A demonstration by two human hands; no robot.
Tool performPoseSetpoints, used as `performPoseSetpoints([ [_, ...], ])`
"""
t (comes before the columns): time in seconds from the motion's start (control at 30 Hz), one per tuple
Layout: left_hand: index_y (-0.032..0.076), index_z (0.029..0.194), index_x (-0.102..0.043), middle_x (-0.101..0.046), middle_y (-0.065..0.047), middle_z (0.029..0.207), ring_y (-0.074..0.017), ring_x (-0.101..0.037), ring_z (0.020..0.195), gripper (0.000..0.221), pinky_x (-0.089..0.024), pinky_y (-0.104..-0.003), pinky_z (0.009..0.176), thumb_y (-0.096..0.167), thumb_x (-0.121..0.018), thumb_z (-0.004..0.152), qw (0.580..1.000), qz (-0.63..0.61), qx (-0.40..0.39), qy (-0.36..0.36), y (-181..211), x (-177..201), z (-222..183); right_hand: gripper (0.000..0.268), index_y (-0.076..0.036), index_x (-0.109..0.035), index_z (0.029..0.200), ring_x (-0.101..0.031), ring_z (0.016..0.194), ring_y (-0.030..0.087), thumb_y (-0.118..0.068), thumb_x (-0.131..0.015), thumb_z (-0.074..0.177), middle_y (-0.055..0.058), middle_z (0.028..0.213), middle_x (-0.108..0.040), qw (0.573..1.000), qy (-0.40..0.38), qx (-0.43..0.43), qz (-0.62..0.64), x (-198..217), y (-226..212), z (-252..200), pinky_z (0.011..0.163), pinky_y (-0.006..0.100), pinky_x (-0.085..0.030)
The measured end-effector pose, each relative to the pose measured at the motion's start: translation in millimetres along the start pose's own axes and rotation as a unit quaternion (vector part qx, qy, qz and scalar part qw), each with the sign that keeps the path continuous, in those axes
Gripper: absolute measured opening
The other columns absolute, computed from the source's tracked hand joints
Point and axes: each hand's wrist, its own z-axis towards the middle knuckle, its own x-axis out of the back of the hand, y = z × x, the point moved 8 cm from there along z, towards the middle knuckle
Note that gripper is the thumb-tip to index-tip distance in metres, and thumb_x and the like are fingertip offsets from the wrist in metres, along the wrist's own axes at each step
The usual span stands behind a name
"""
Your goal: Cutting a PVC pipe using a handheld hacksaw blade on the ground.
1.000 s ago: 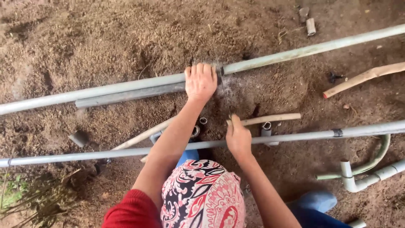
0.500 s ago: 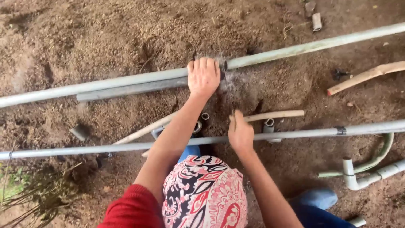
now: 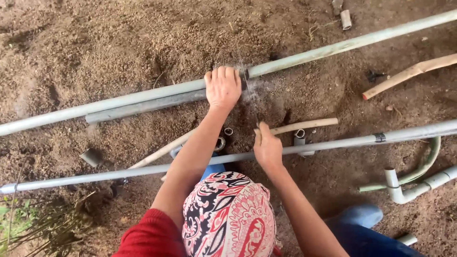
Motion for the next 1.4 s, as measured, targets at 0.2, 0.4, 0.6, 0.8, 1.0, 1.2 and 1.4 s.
performPoseSetpoints([
  [0.2,0.015,0.086,-0.059,-0.057,-0.001,0.082,-0.0193,-0.059,0.082,0.023,-0.035,-0.037,0.085,0.035,-0.048,0.092,0.999,-0.021,0.002,-0.038,-1,-6,0,0.027,-0.010,-0.055,0.118,-0.069,0.076,0.033,-0.024,-0.046,0.097,0.020,0.079,-0.068,1.000,-0.014,-0.024,-0.011,-3,7,-7,0.065,0.045,-0.055],
  [0.4,0.011,0.130,-0.041,-0.050,-0.010,0.129,-0.0260,-0.045,0.122,0.075,-0.030,-0.048,0.098,0.063,-0.057,0.079,0.929,-0.039,-0.041,-0.365,1,33,1,0.028,-0.012,-0.054,0.117,-0.069,0.076,0.035,-0.028,-0.043,0.097,0.019,0.076,-0.068,0.999,-0.031,-0.032,0.003,-8,21,-3,0.066,0.046,-0.056],
  [0.6,0.009,0.125,-0.042,-0.054,-0.012,0.117,-0.0290,-0.052,0.110,0.059,-0.044,-0.047,0.089,0.033,-0.071,0.079,0.893,0.036,-0.050,-0.445,-10,-9,-10,0.025,-0.015,-0.053,0.117,-0.068,0.075,0.035,-0.025,-0.043,0.095,0.018,0.073,-0.067,0.998,-0.043,-0.042,0.008,-18,28,-4,0.063,0.045,-0.056],
  [0.8,0.014,0.124,-0.043,-0.055,-0.007,0.111,-0.0258,-0.054,0.105,0.063,-0.048,-0.042,0.084,0.041,-0.073,0.076,0.899,0.079,-0.056,-0.427,-16,-30,-17,0.024,-0.015,-0.052,0.116,-0.068,0.076,0.038,-0.023,-0.043,0.095,0.020,0.075,-0.066,0.999,-0.044,-0.028,0.004,-8,24,-5,0.065,0.048,-0.055],
  [1.0,0.015,0.120,-0.045,-0.055,-0.005,0.106,-0.0233,-0.055,0.102,0.061,-0.049,-0.040,0.080,0.039,-0.076,0.074,0.911,0.099,-0.065,-0.395,-8,-9,-10,0.022,-0.011,-0.053,0.112,-0.068,0.071,0.036,-0.017,-0.045,0.093,0.019,0.072,-0.066,1.000,-0.027,-0.003,-0.015,-9,8,17,0.059,0.046,-0.056],
  [1.2,0.013,0.129,-0.043,-0.055,-0.005,0.105,-0.0223,-0.054,0.101,0.071,-0.050,-0.040,0.081,0.040,-0.077,0.072,0.916,0.116,-0.079,-0.376,-8,-4,-11,0.023,-0.011,-0.051,0.115,-0.068,0.071,0.037,-0.016,-0.044,0.094,0.018,0.073,-0.066,0.999,-0.040,0.003,0.000,-4,1,12,0.059,0.047,-0.055],
  [1.4,0.013,0.127,-0.046,-0.057,-0.005,0.103,-0.0223,-0.055,0.099,0.070,-0.051,-0.040,0.079,0.038,-0.079,0.071,0.924,0.111,-0.069,-0.360,-8,-14,-10,0.028,-0.007,-0.052,0.120,-0.068,0.071,0.038,-0.016,-0.044,0.095,0.020,0.073,-0.066,0.999,-0.048,-0.012,0.010,0,2,17,0.059,0.048,-0.055],
])
